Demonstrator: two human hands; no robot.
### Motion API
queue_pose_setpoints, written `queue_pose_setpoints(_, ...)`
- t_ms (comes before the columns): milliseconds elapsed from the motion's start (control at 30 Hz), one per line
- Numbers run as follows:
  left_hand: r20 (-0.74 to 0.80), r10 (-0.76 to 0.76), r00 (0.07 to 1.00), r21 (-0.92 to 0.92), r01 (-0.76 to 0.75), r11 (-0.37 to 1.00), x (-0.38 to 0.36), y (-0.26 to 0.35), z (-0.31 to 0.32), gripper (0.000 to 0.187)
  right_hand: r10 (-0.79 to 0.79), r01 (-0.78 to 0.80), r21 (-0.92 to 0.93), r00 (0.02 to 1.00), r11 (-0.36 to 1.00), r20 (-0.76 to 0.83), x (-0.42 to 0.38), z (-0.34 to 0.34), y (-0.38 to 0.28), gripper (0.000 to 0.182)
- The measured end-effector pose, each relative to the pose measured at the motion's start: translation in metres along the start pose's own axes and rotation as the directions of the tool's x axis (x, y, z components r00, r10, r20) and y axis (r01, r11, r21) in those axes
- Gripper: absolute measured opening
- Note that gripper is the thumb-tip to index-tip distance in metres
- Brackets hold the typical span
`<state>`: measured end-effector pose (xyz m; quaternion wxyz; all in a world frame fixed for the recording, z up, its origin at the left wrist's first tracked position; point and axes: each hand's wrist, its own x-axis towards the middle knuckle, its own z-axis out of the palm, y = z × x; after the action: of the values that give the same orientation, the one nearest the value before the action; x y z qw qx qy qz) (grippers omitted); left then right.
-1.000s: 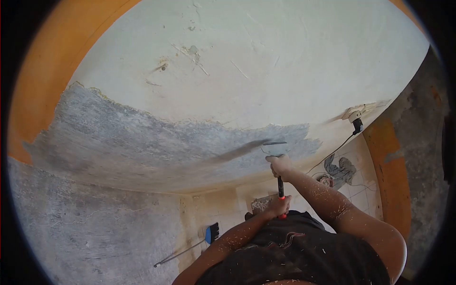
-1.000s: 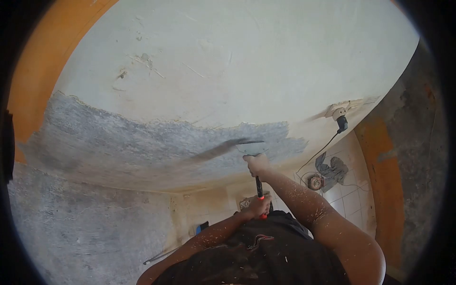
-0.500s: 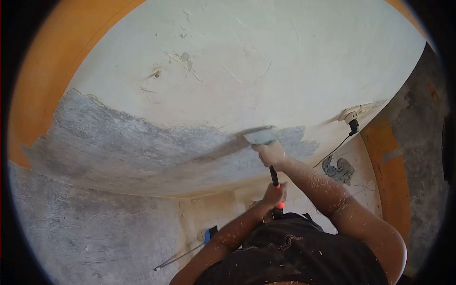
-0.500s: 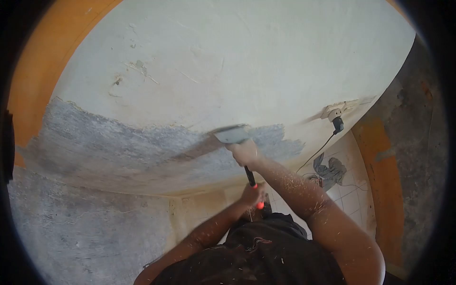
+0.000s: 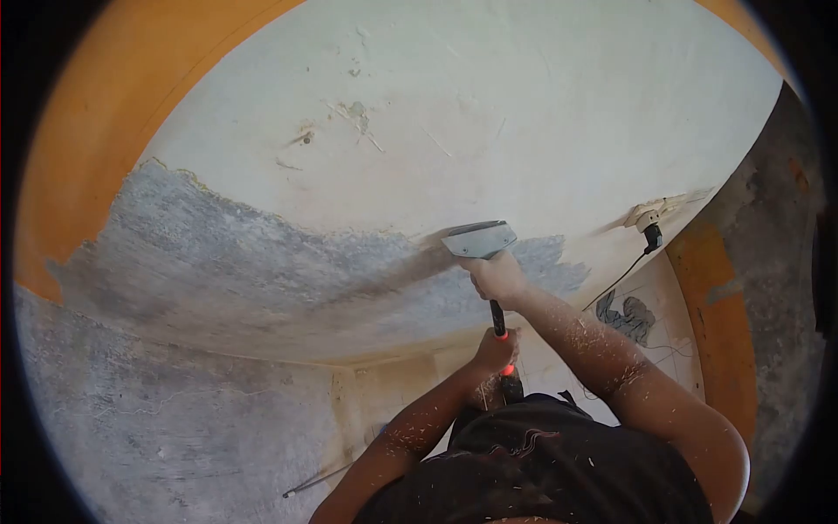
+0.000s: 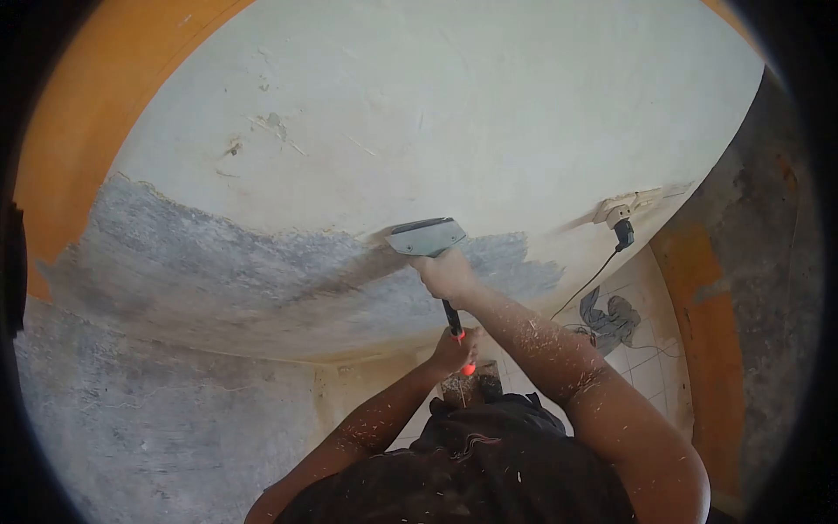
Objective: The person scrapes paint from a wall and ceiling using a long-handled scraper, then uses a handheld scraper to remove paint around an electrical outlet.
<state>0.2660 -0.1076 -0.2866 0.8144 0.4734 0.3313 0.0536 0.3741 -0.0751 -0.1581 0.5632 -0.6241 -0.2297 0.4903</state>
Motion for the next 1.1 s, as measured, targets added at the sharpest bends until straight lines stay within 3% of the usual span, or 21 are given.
queue_pose_setpoints(67, 0.005, -0.080, 0.997, -0.073, 0.080, 0.994, -0.002, -0.020, 0.002, 0.034, -0.040, 0.040, 0.017, 0.999, 0.999, -0.014, 0.003, -0.005, 0.011, 0.009)
queue_pose_setpoints(100, 0.007, -0.157, 0.988, -0.149, 0.156, 0.976, -0.005, -0.034, 0.003, 0.034, 0.051, -0.052, -0.021, 0.998, 0.998, -0.042, 0.008, -0.010, 0.037, 0.008)
queue_pose_setpoints(133, 0.004, -0.151, 0.989, -0.149, 0.150, 0.977, -0.012, -0.047, 0.008, 0.034, 0.142, -0.146, -0.058, 0.987, 0.988, -0.072, 0.009, -0.012, 0.053, 0.007)
queue_pose_setpoints(200, 0.001, -0.207, 0.978, -0.078, 0.207, 0.975, -0.023, -0.059, 0.018, 0.033, 0.102, -0.105, -0.047, 0.993, 0.993, -0.062, 0.001, -0.007, 0.052, 0.008)
queue_pose_setpoints(267, -0.064, -0.128, 0.990, 0.012, 0.129, 0.992, -0.012, -0.042, 0.015, 0.033, 0.069, -0.071, -0.040, 0.996, 0.997, -0.057, 0.003, -0.008, 0.040, 0.009)
queue_pose_setpoints(333, 0.034, -0.111, 0.993, -0.100, 0.114, 0.988, -0.009, -0.019, 0.004, 0.032, 0.109, -0.111, 0.027, 0.992, 0.993, 0.062, 0.010, -0.006, 0.022, 0.022)
queue_pose_setpoints(467, -0.049, -0.178, 0.983, -0.101, 0.173, 0.980, -0.013, -0.033, 0.005, 0.034, 0.073, -0.067, 0.083, 0.995, 0.994, -0.064, -0.003, -0.002, 0.029, 0.017)
queue_pose_setpoints(533, -0.047, -0.160, 0.986, -0.016, 0.159, 0.987, -0.021, -0.062, 0.007, 0.034, 0.104, -0.107, -0.027, 0.989, 0.994, -0.101, -0.002, -0.006, 0.064, 0.014)
queue_pose_setpoints(600, 0.053, -0.234, 0.971, -0.081, 0.238, 0.968, -0.016, -0.089, 0.002, 0.035, 0.167, -0.162, 0.068, 0.983, 0.984, -0.076, -0.007, -0.008, 0.073, 0.011)
queue_pose_setpoints(633, -0.025, -0.133, 0.991, 0.078, 0.134, 0.988, -0.018, -0.064, 0.009, 0.035, 0.161, -0.156, 0.064, 0.984, 0.986, -0.073, 0.000, -0.009, 0.060, 0.011)
queue_pose_setpoints(700, -0.012, -0.135, 0.991, 0.030, 0.136, 0.990, -0.009, -0.035, 0.006, 0.035, 0.136, -0.137, 0.017, 0.991, 0.990, 0.017, 0.010, -0.009, 0.038, 0.010)
queue_pose_setpoints(800, 0.017, -0.157, 0.987, -0.049, 0.158, 0.986, -0.005, -0.036, 0.007, 0.035, 0.134, -0.132, 0.084, 0.991, 0.988, -0.019, 0.000, -0.006, 0.028, 0.011)
queue_pose_setpoints(867, -0.010, -0.167, 0.986, -0.122, 0.165, 0.979, -0.010, -0.050, 0.008, 0.035, 0.113, -0.111, 0.075, 0.993, 0.991, -0.023, 0.007, -0.009, 0.058, 0.013)
queue_pose_setpoints(933, 0.016, -0.181, 0.983, -0.106, 0.182, 0.978, -0.011, -0.085, 0.003, 0.035, 0.087, -0.109, -0.194, 0.989, 0.975, -0.118, 0.007, -0.011, 0.092, 0.027)
queue_pose_setpoints(1000, 0.044, -0.175, 0.983, -0.093, 0.179, 0.979, -0.007, -0.094, 0.004, 0.036, 0.054, -0.078, -0.220, 0.992, 0.972, -0.114, 0.002, -0.008, 0.089, 0.022)
queue_pose_setpoints(1067, -0.043, 0.004, 0.999, 0.115, 0.001, 0.993, -0.006, -0.064, 0.007, 0.037, 0.021, -0.046, -0.245, 0.994, 0.968, -0.103, -0.002, 0.000, 0.062, 0.020)
queue_pose_setpoints(1100, -0.033, -0.093, 0.995, -0.054, 0.091, 0.994, 0.006, -0.044, 0.002, 0.037, 0.018, -0.041, -0.219, 0.994, 0.975, -0.108, 0.002, 0.003, 0.040, 0.021)
